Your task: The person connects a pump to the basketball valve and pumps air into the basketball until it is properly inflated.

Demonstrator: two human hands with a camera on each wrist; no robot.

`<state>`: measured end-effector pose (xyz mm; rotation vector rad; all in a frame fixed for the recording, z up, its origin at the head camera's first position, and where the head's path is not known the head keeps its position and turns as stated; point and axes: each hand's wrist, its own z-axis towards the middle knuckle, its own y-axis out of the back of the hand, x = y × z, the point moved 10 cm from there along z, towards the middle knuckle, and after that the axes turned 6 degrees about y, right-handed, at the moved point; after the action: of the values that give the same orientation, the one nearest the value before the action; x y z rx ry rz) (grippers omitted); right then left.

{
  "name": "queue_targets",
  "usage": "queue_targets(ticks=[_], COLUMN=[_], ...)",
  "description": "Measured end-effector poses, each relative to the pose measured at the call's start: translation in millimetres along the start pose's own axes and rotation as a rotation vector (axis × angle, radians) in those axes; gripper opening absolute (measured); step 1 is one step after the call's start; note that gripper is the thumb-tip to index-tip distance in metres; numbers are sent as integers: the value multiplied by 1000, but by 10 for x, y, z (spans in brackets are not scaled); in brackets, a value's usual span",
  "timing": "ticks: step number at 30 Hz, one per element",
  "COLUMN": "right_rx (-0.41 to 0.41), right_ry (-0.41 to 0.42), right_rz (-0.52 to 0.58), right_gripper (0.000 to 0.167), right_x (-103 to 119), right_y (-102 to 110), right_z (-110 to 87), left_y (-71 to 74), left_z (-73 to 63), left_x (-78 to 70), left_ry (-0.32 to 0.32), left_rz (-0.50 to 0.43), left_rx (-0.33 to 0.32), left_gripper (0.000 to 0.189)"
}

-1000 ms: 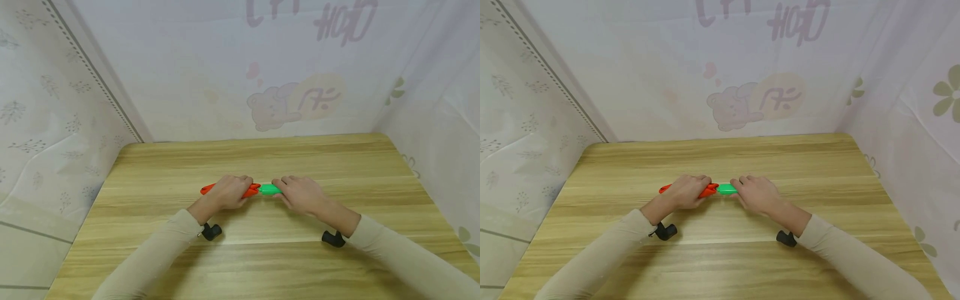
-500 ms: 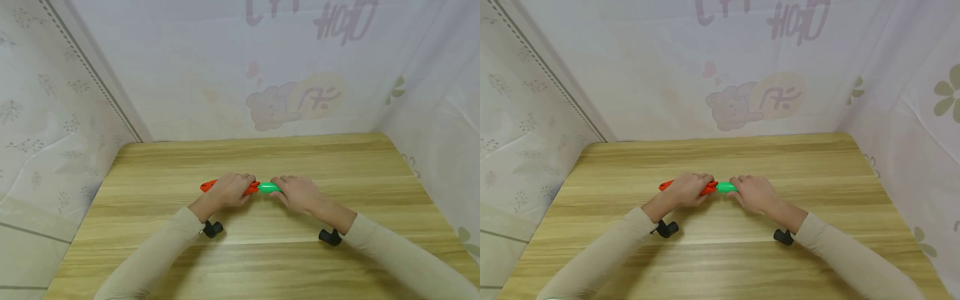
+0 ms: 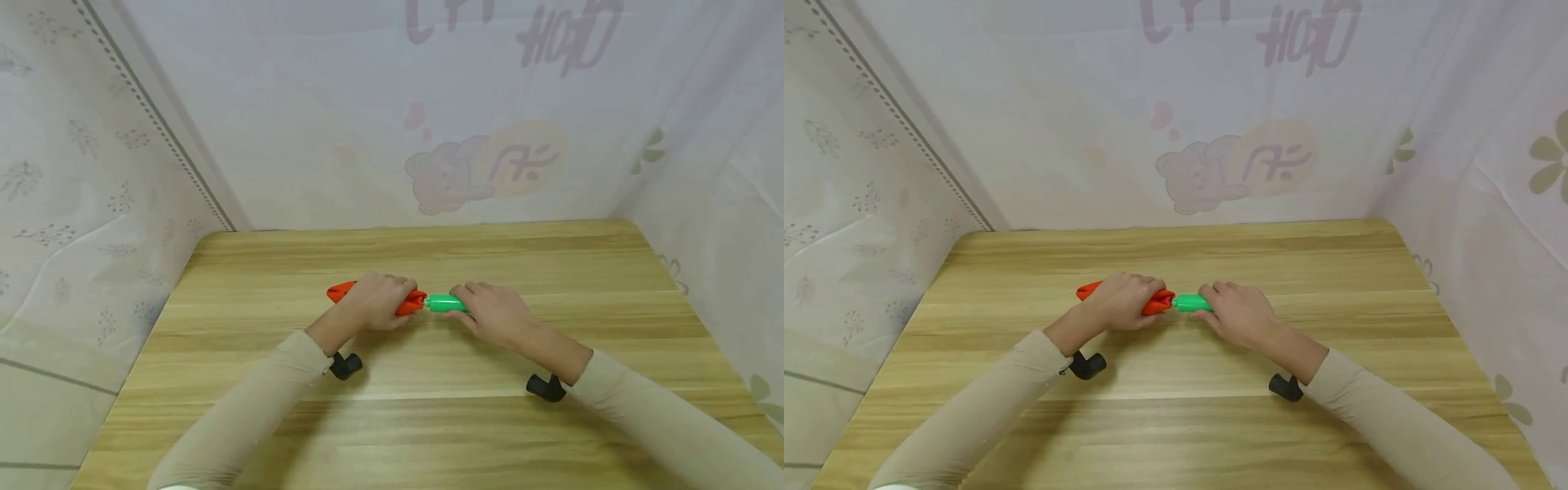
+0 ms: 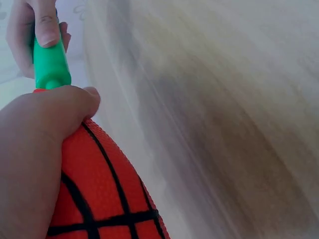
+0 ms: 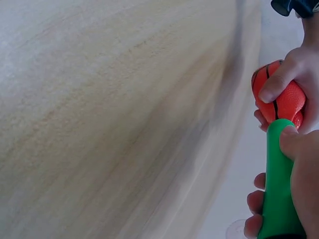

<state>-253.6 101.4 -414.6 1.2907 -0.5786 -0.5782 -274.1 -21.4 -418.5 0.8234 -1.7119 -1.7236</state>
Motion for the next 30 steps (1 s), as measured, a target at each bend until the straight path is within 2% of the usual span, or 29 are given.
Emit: queue_targets(ticks=[3, 11, 20, 26, 30], right_rx=[-10, 36, -24, -100, -113], right_ry=[-3, -46, -87, -52, -15], right_rz=[10, 72, 93, 130, 196], right_gripper=[39, 47, 51, 54, 57], right_x=[-2, -6, -133, -177, -183], right_y=[24, 39, 104, 160, 147], right_z=[13, 29, -83, -159, -184], left_y=[53, 179, 252, 338, 363], left_z=[-1, -14, -49, -69, -66], left_x=[39, 114, 269, 393, 466], left_ry=[13, 8, 22, 9, 5], left_rz=[28, 141, 190, 166, 144], left_rx=[-30, -129, -109, -133, -142], left_gripper=[33, 44, 58, 56, 53])
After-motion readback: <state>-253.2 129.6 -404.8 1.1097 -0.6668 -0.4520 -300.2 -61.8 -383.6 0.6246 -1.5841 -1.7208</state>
